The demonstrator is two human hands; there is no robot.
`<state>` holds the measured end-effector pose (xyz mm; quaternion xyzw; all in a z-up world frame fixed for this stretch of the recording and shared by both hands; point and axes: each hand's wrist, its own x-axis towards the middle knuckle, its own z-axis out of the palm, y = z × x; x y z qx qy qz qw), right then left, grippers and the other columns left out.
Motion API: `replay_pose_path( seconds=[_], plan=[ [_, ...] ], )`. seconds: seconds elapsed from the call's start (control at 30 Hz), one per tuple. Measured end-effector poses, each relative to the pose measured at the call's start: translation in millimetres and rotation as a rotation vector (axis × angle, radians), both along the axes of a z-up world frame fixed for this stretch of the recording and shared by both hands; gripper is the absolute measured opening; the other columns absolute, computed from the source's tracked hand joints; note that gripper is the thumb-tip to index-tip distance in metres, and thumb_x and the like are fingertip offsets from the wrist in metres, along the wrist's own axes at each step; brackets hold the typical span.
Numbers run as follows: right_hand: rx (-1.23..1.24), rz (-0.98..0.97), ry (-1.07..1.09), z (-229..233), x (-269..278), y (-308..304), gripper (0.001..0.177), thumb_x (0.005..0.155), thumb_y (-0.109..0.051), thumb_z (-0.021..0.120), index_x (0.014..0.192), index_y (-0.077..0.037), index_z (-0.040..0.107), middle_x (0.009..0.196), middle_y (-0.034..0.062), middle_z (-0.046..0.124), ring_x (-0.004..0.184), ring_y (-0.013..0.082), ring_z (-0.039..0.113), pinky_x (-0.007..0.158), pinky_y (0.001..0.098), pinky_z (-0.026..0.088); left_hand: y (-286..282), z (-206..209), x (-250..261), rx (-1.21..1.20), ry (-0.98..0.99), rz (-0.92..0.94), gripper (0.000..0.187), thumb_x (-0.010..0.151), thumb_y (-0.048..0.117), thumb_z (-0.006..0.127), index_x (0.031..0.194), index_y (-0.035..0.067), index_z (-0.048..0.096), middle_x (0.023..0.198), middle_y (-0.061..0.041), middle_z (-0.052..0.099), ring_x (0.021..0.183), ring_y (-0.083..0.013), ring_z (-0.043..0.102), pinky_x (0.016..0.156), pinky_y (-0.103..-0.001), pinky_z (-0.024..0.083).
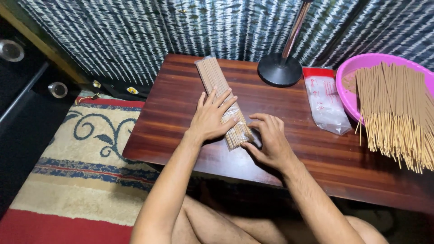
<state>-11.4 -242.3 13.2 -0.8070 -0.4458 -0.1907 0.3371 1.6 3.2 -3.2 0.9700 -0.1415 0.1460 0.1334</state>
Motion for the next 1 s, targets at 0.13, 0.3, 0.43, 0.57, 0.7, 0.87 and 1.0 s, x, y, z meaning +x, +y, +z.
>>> replay_pose_path(
  seconds=[0.13, 0.3, 0.43, 0.57, 0.7, 0.87, 1.0],
  plan=[
    [0.026, 0.005, 0.015, -3, 3, 3, 0.063, 0.073, -0.039, 0.089, 0.121, -0.013, 0.058, 0.131, 0.0088, 0.057, 0.125, 0.0307, 0.056, 0.106, 0.051, 0.034, 2, -2, 1, 0.01, -0.004, 0.01, 0.069, 0.093, 0.062, 0.049, 0.153, 0.027, 0.047, 0.162, -0.003, 0.04, 0.152, -0.044, 0.026, 0.119, -0.069, 0.023],
    [-0.042, -0.059, -0.241, -5, 0, 6, 0.057, 0.073, -0.035, 0.089, 0.117, -0.014, 0.059, 0.127, 0.0077, 0.059, 0.121, 0.0301, 0.058, 0.106, 0.0515, 0.034, -1, 0, -1, 0.023, -0.004, 0.013, 0.07, 0.093, 0.062, 0.049, 0.153, 0.026, 0.047, 0.163, -0.003, 0.039, 0.152, -0.0434, 0.026, 0.118, -0.068, 0.023],
    [-0.024, -0.074, -0.265, 4, -5, 3, 0.056, 0.074, -0.036, 0.088, 0.117, -0.014, 0.06, 0.124, 0.0064, 0.061, 0.118, 0.029, 0.06, 0.104, 0.0502, 0.036, -1, 2, -1, 0.032, -0.006, 0.007, 0.071, 0.093, 0.063, 0.047, 0.153, 0.025, 0.046, 0.163, -0.003, 0.038, 0.152, -0.0435, 0.024, 0.119, -0.068, 0.021],
    [0.064, -0.064, -0.106, 16, -14, -32, 0.045, 0.083, -0.037, 0.083, 0.114, -0.011, 0.063, 0.116, 0.008, 0.063, 0.11, 0.031, 0.065, 0.093, 0.0453, 0.045, -4, 13, -3, -0.029, -0.044, -0.016, 0.074, 0.093, 0.059, 0.051, 0.155, 0.018, 0.044, 0.163, -0.009, 0.038, 0.151, -0.0449, 0.026, 0.119, -0.068, 0.02],
    [0.049, -0.243, -0.023, 10, -27, -108, 0.021, 0.083, -0.029, 0.081, 0.096, -0.016, 0.07, 0.094, 0.0016, 0.071, 0.086, 0.025, 0.073, 0.076, 0.0348, 0.056, -22, 6, -2, -0.119, -0.233, -0.05, 0.069, 0.088, 0.047, 0.065, 0.146, 0.011, 0.054, 0.152, -0.011, 0.05, 0.145, -0.0404, 0.038, 0.115, -0.063, 0.025],
    [0.038, -0.427, 0.04, -14, -30, -194, 0.025, 0.083, -0.027, 0.079, 0.066, -0.017, 0.065, 0.075, -0.003, 0.072, 0.066, 0.0205, 0.071, 0.062, 0.0317, 0.055, -124, 12, -4, -0.227, -0.389, -0.038, 0.034, 0.084, 0.042, 0.071, 0.114, 0.027, 0.066, 0.103, 0.01, 0.06, 0.105, -0.0189, 0.058, 0.09, -0.044, 0.038],
    [0.162, -0.468, 0.029, -36, -23, -224, 0.03, 0.083, -0.023, 0.08, 0.059, -0.018, 0.063, 0.074, -0.0062, 0.073, 0.064, 0.0183, 0.069, 0.061, 0.0296, 0.053, -211, 18, -3, -0.373, -0.063, -0.109, 0.023, 0.085, 0.049, 0.066, 0.078, 0.027, 0.069, 0.066, 0.007, 0.068, 0.069, -0.0225, 0.072, 0.061, -0.037, 0.053]
  ],
)
